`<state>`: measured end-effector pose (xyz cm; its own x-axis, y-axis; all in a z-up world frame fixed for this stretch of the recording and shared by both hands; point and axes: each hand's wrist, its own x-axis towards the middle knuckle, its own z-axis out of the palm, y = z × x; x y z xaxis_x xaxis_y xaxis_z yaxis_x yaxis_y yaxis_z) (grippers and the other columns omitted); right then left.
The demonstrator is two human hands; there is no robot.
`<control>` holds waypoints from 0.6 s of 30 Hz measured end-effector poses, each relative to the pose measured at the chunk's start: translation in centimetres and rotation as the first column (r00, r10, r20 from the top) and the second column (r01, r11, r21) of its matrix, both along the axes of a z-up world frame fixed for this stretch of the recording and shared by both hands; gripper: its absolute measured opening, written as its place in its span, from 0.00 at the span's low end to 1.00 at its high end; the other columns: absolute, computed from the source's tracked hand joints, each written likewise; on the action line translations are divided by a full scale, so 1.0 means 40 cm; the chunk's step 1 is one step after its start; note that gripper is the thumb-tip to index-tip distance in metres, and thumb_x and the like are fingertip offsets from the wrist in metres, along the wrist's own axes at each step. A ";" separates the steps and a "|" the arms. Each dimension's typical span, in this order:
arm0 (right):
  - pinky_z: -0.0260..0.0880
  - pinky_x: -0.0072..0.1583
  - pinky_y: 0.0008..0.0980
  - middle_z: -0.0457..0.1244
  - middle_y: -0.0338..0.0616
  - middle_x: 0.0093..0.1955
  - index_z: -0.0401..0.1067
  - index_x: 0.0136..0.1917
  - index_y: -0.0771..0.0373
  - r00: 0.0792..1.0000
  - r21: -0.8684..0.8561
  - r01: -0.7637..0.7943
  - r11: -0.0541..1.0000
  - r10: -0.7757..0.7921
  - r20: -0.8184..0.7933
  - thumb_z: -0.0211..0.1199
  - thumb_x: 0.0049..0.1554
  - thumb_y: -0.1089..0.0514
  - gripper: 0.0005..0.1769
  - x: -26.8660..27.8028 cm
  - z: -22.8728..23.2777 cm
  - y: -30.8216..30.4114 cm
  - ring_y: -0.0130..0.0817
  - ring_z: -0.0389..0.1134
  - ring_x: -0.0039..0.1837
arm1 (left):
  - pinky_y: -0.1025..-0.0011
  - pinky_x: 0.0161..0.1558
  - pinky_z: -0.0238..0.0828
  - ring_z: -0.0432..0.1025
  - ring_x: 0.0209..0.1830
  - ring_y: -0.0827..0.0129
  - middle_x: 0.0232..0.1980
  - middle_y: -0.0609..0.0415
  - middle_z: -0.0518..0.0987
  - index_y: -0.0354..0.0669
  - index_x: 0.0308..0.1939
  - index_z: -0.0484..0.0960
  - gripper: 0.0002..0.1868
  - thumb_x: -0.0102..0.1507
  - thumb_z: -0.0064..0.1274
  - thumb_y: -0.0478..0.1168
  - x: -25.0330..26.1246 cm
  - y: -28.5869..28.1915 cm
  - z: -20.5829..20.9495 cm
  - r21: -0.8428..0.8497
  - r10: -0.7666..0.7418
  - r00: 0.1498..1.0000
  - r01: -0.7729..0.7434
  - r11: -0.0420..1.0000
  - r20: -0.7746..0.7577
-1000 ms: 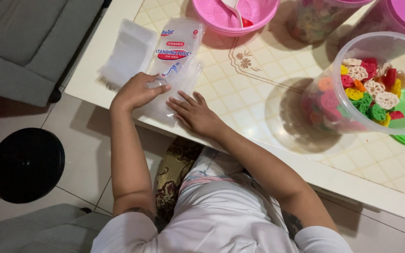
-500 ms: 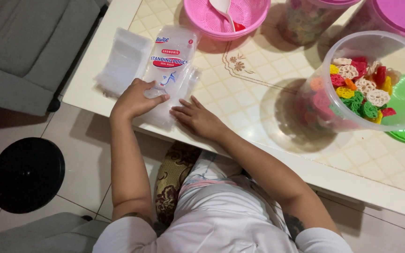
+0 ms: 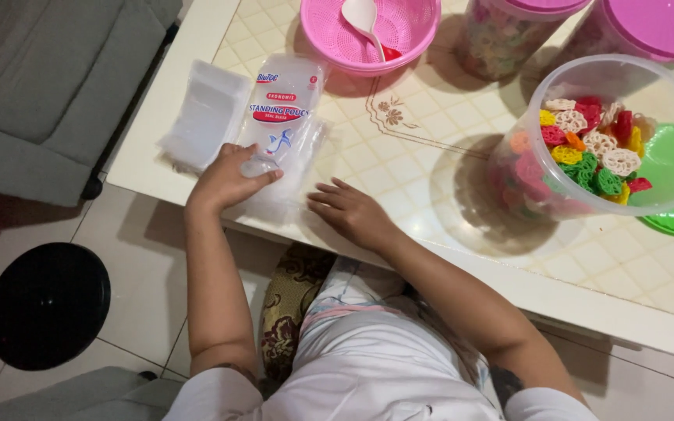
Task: Scooping colorful snacks from a large container into small plastic bags and sealing them.
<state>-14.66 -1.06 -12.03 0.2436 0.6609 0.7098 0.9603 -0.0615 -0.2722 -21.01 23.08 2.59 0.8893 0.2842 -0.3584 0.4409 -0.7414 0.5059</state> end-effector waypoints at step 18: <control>0.56 0.75 0.60 0.65 0.60 0.67 0.71 0.70 0.63 0.839 -0.219 0.196 0.956 -0.279 -0.468 0.57 0.46 0.64 0.36 0.016 0.150 -0.362 0.69 0.60 0.72 | 0.48 0.73 0.56 0.61 0.74 0.44 0.67 0.40 0.72 0.41 0.70 0.73 0.31 0.63 0.61 0.42 0.141 -0.285 -0.200 0.048 -0.353 0.611 0.457 0.888 0.709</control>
<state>-14.03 -15.55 -6.03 0.6943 0.6292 0.3494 0.6550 -0.3513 -0.6690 -15.35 11.68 -5.42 0.9047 -0.1672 0.3919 -0.3970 -0.6650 0.6326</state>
